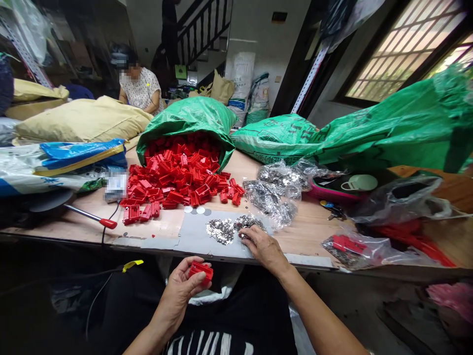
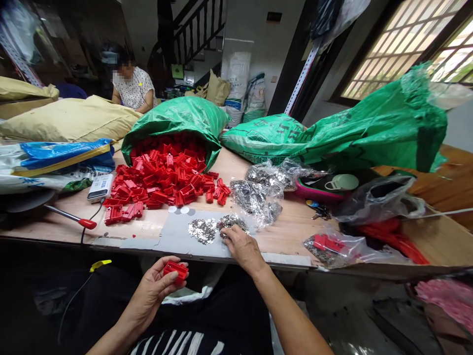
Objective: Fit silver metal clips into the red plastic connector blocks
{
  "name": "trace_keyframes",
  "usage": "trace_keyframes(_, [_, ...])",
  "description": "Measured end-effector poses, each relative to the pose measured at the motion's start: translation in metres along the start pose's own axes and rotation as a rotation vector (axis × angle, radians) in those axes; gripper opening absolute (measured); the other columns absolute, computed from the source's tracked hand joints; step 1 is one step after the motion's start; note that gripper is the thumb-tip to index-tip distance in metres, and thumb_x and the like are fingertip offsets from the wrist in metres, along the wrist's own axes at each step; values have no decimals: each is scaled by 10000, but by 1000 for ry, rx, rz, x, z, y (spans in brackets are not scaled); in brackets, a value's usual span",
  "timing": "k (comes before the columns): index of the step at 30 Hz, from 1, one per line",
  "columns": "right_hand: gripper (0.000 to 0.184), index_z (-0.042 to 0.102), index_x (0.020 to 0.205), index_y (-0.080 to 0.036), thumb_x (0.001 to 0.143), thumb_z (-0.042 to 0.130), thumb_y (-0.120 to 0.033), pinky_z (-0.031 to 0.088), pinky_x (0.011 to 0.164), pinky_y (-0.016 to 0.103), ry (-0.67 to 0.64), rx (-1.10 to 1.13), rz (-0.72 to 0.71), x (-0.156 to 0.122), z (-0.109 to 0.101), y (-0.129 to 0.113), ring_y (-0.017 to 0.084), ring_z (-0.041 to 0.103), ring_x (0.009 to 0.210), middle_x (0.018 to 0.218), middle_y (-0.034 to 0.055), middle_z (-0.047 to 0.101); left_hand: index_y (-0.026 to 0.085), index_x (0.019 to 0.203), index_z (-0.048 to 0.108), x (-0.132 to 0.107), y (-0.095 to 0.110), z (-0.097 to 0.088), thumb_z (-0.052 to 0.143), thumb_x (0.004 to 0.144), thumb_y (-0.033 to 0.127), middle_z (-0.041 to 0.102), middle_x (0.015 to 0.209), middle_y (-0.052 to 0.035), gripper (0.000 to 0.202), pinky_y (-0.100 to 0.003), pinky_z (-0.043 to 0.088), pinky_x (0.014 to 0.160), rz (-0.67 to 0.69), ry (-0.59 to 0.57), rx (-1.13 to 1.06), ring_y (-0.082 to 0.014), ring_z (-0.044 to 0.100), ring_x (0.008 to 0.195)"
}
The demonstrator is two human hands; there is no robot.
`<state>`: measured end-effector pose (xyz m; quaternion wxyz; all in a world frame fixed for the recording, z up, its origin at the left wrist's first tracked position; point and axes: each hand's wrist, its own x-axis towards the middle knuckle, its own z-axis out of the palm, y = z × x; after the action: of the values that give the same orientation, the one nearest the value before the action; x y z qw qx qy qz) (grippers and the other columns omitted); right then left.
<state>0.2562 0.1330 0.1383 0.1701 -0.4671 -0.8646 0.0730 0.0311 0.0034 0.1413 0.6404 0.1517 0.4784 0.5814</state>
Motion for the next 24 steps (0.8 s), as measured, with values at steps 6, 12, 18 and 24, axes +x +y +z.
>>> trace_keyframes(6, [121,601,951,-236,882,517,-182,500,740,273,42,90,-14,-1,3,-2,172,618,850,922,28,621,147,910,615,4,-3,-3,848,570,264,727,924,-95,428,-315,585,679,4,-39,-4,-189,687,760])
trace_keyframes(12, [111,594,929,-234,884,499,-199,502,683,276,104,114,-33,-2,10,1,179,633,797,902,32,636,153,921,617,6,-2,-3,834,603,263,711,929,-92,400,-335,576,706,21,-84,-21,-186,676,774])
trace_keyframes(18, [165,599,932,-239,905,451,-172,505,701,274,147,137,-124,2,18,5,176,648,823,902,33,663,148,923,618,7,-5,-3,837,594,279,712,923,-100,417,-325,578,670,41,-68,-26,-188,675,754])
trace_keyframes(24, [188,604,999,-227,908,443,-195,510,776,306,131,127,-34,-7,6,5,191,648,900,987,47,672,164,963,605,7,-3,-10,798,662,231,706,977,-76,363,-322,570,739,37,-105,-26,-170,676,800])
